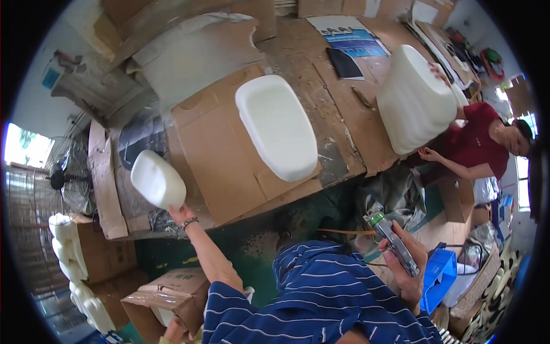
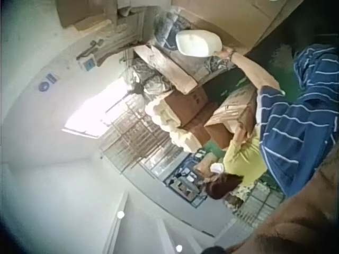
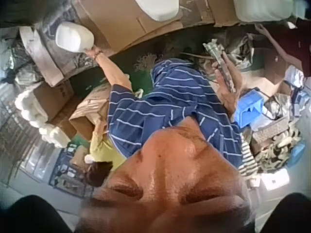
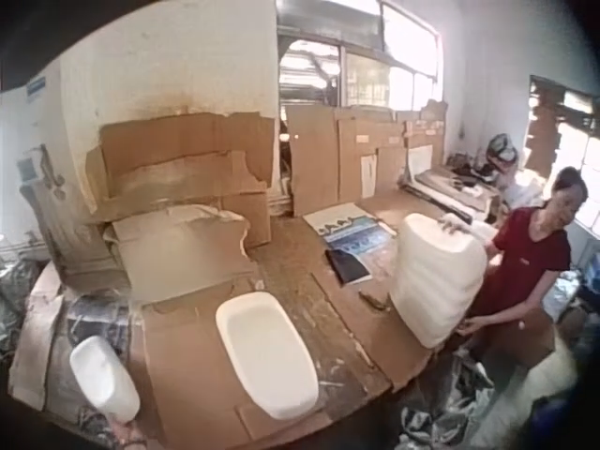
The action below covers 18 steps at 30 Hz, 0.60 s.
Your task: Using a spray gun to apply a substance to foam components and organizing them on a workbench.
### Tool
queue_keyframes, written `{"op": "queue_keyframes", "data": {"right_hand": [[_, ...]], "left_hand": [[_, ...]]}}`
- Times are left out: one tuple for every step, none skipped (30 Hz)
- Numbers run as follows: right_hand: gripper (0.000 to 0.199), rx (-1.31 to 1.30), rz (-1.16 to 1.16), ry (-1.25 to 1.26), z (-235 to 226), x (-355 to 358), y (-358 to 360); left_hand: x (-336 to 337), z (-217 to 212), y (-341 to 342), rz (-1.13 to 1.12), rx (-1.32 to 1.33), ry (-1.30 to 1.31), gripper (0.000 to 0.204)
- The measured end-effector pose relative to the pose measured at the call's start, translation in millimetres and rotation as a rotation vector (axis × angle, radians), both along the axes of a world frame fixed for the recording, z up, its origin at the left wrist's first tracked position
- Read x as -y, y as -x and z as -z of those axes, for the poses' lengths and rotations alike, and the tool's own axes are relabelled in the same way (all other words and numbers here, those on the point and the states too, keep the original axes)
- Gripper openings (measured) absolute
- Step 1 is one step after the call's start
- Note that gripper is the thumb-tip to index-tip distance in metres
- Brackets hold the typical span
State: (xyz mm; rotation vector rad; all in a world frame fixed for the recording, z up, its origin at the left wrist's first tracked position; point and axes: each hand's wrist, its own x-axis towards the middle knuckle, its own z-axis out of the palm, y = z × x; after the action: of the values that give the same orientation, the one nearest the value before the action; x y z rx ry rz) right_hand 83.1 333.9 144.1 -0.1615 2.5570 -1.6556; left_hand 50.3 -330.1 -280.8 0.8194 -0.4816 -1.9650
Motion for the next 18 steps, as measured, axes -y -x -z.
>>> {"op": "queue_keyframes", "data": {"right_hand": [[0.057, 0.008, 0.048, -0.054, 9, 7, -2], [0.057, 0.029, 0.102, -0.084, 13, 7, -4], [0.057, 0.043, 0.114, -0.088, 14, 5, -3], [0.057, 0.055, 0.103, -0.072, 12, 4, -5], [0.057, 0.051, 0.096, -0.069, 11, 4, -5], [0.055, 0.015, -0.010, -0.028, 4, 2, -4], [0.054, -0.012, 0.005, -0.080, 13, 1, -4], [0.056, -0.021, -0.007, -0.095, 10, 0, -4], [0.056, -0.026, -0.018, -0.088, 9, 0, -3], [0.055, -0.015, -0.013, -0.088, 9, 0, -3], [0.055, -0.002, -0.012, -0.083, 8, -1, -3], [0.055, -0.003, -0.011, -0.079, 8, -4, -5], [0.055, -0.033, -0.039, -0.111, 6, -6, -5], [0.055, -0.064, -0.067, -0.142, 4, -9, -6], [0.055, -0.065, -0.070, -0.138, 3, -11, -5], [0.061, -0.090, -0.131, -0.141, 3, -14, -2], [0.067, -0.114, -0.193, -0.145, 2, -16, 0], [0.067, -0.138, -0.150, -0.154, 3, -16, 1]], "left_hand": [[-49, 19, 15, 0.048, 0.008, -0.054, 0.044], [-92, -1, 37, 0.053, 0.589, -0.283, 0.043], [-114, -49, 64, 0.011, 1.168, -0.471, 0.043], [-145, -52, 57, 0.063, 1.216, -0.110, 0.039], [-162, -47, 43, 0.110, 1.243, 0.253, 0.036], [-142, 11, 9, 0.121, 0.652, 0.426, 0.030], [-250, -46, 50, 0.309, 0.603, 0.207, 0.033], [-295, -73, 49, 0.601, 0.474, 0.171, 0.042], [-333, -88, 53, 0.735, 0.434, 0.102, 0.051], [-366, -99, 57, 0.849, 0.364, 0.000, 0.059], [-395, -105, 63, 0.875, 0.321, -0.059, 0.062], [-416, -113, 72, 0.928, 0.283, -0.110, 0.061], [-427, -114, 80, 0.921, 0.283, -0.106, 0.061], [-436, -115, 87, 0.943, 0.244, -0.099, 0.065], [-440, -112, 92, 0.968, 0.205, -0.093, 0.070], [-441, -106, 94, 0.965, 0.206, -0.089, 0.070], [-441, -99, 96, 0.931, 0.196, -0.079, 0.071], [-445, -99, 99, 0.905, 0.186, -0.072, 0.073]]}}
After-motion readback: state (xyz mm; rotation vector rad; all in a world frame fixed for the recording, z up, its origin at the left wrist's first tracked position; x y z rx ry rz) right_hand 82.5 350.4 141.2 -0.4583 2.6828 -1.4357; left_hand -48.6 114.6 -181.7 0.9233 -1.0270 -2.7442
